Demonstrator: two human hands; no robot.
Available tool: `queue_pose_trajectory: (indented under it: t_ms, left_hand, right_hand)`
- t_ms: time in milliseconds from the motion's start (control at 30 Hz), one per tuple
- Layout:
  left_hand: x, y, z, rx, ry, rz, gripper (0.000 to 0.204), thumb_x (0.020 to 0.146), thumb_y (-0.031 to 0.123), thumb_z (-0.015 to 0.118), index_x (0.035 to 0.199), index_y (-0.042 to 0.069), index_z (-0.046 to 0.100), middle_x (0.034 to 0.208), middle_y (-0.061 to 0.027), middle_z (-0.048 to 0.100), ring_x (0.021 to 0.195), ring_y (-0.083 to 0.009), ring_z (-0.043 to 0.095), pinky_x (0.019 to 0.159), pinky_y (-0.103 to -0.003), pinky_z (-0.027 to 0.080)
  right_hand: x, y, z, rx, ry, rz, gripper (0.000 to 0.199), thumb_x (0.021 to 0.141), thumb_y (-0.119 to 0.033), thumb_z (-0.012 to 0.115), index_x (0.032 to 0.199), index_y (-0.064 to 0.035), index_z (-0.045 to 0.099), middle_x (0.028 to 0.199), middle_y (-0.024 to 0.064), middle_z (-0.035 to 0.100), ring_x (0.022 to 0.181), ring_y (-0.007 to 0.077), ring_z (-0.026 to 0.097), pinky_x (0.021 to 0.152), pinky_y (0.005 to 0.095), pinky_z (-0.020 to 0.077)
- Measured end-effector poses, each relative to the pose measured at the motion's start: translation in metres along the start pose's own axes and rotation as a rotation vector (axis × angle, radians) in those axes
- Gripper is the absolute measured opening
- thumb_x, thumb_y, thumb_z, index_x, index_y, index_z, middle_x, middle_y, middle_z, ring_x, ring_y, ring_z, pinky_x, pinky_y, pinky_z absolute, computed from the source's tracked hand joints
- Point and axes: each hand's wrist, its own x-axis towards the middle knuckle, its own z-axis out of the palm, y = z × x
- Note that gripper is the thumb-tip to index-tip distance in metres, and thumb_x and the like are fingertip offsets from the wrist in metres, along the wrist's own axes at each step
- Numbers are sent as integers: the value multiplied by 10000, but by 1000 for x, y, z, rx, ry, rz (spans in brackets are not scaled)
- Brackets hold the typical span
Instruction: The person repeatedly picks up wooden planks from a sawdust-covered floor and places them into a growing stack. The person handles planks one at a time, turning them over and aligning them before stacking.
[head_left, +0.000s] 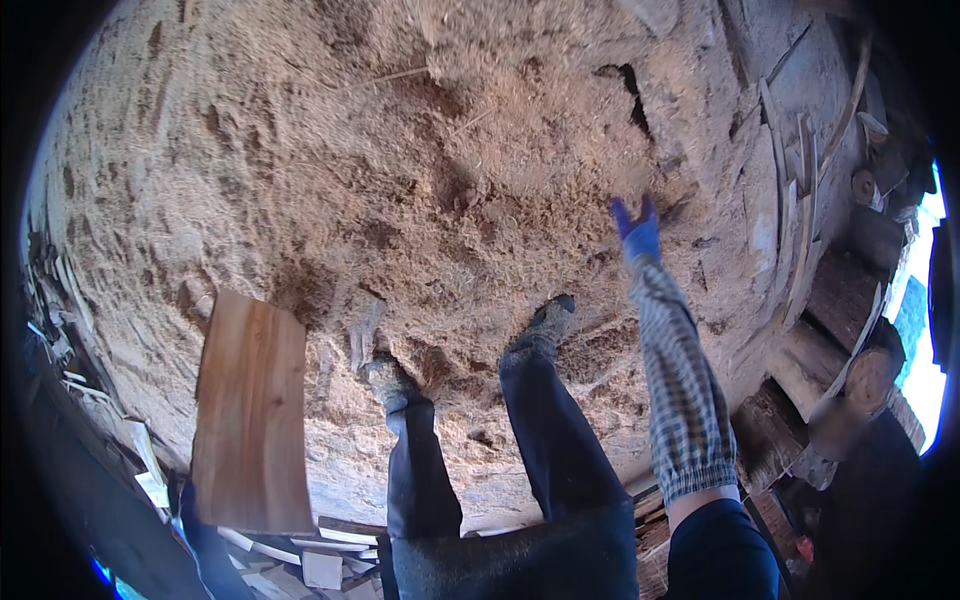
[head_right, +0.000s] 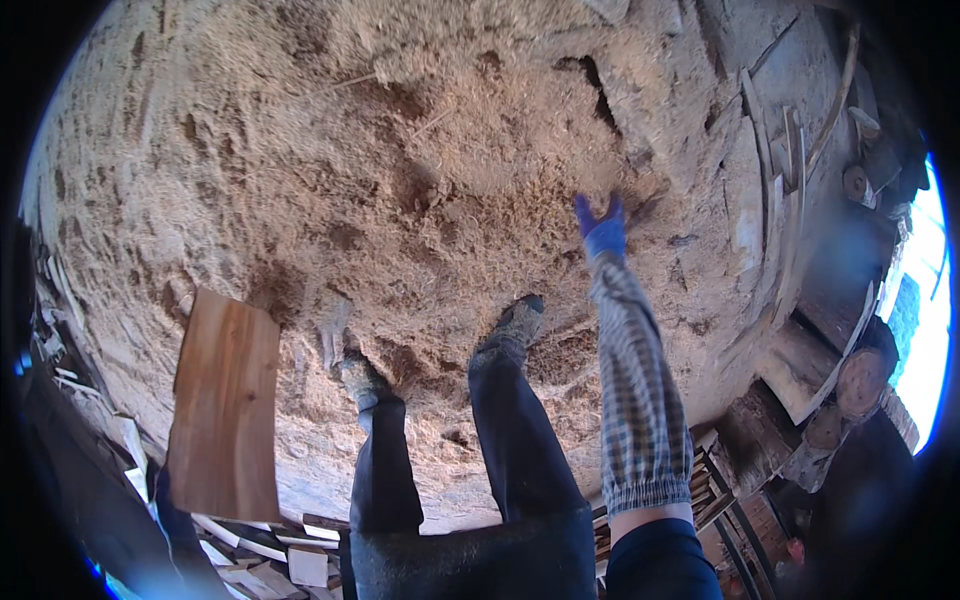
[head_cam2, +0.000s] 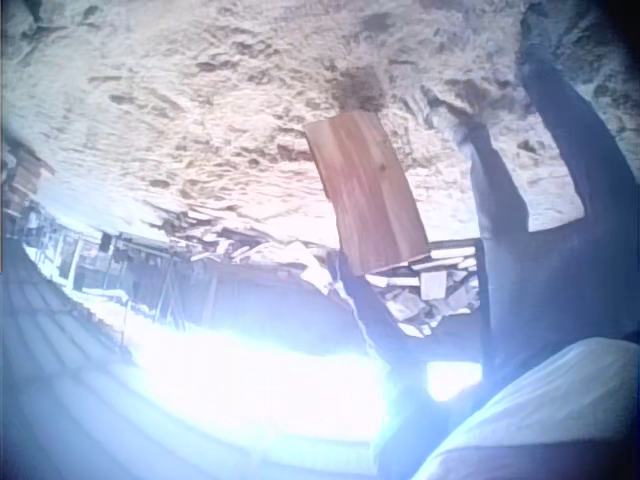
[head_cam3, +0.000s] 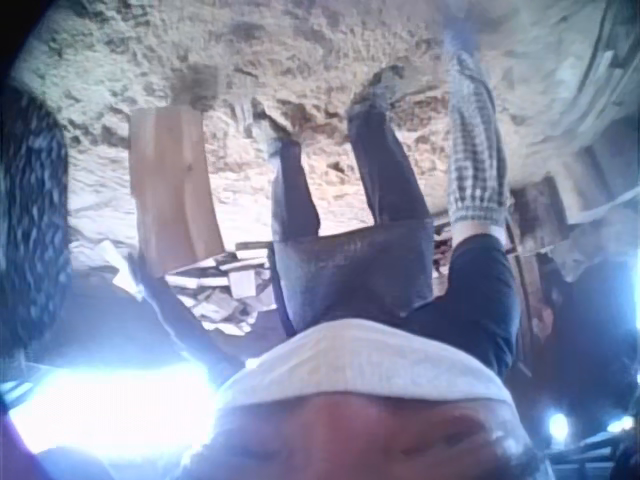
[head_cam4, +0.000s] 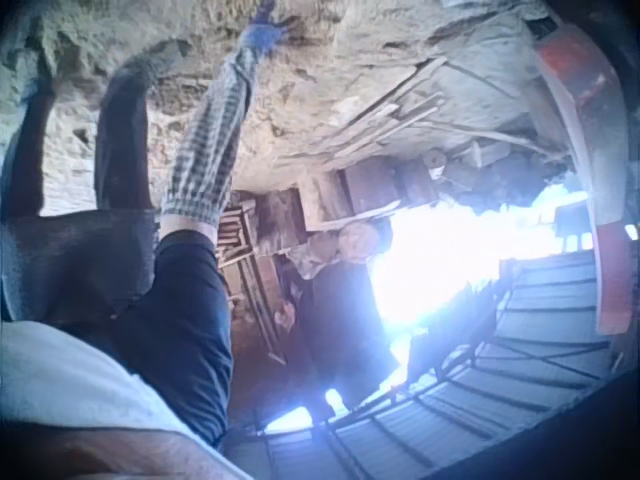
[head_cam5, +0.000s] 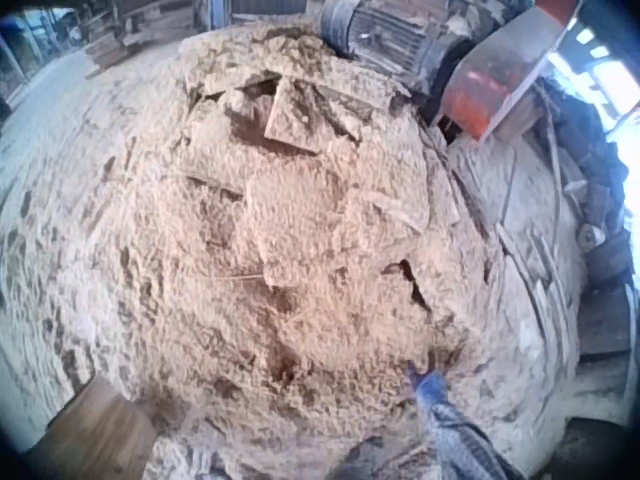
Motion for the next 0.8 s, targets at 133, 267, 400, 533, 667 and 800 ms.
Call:
queue_pose_trajectory:
  t_ms: [133,267,400,533,667,800]
  left_hand:
    - [-1,7,-3,630,164,407,368,896,172,482,1228,21,524,1152,-130,560,971,-271,583,819,-377,496]
    - [32,73,19,912,246,529,368,888,178,489,1217,16,522,1112,-128,582,904,-269,601,744,-373,513]
    - [59,130,73,242,140,221,441,874,254,533,1258,41,504,1078,-108,591,964,-231,563,844,-365,444]
    - [41,75,28,440,-16,334,489,885,307,548,1288,41,470,1125,-113,571,998,-235,552,913,-379,405]
    - [-8,67,78,-202,-189,-355,585,802,340,668,1281,72,468,1218,-98,532,1057,-230,538,883,-383,461]
    - [-66,128,142,166,-118,-339,453,777,340,695,1108,58,569,922,-38,598,748,-150,554,550,-316,450]
  right_hand:
    - [1,102,107,-742,86,-302,530,898,-379,538,1254,-24,370,1179,154,438,1018,273,492,838,350,468]
    - [-107,227,221,-1217,-326,-375,562,868,-476,550,1173,-12,460,987,142,571,879,247,544,760,376,479]
    - [-210,240,260,-766,-1098,173,761,812,-510,613,1326,-9,359,1139,193,536,1043,295,520,887,390,442]
    - [-201,169,172,-1270,-782,-14,760,794,-504,629,1344,-39,387,1328,211,452,1228,320,445,992,368,382]
    - [-143,57,-29,-1470,141,-275,646,803,-462,611,1168,58,497,765,195,643,744,300,642,673,396,499]
    - [-216,0,-67,-1401,-393,155,473,778,-413,655,1048,-31,580,892,173,640,864,284,621,735,377,476]
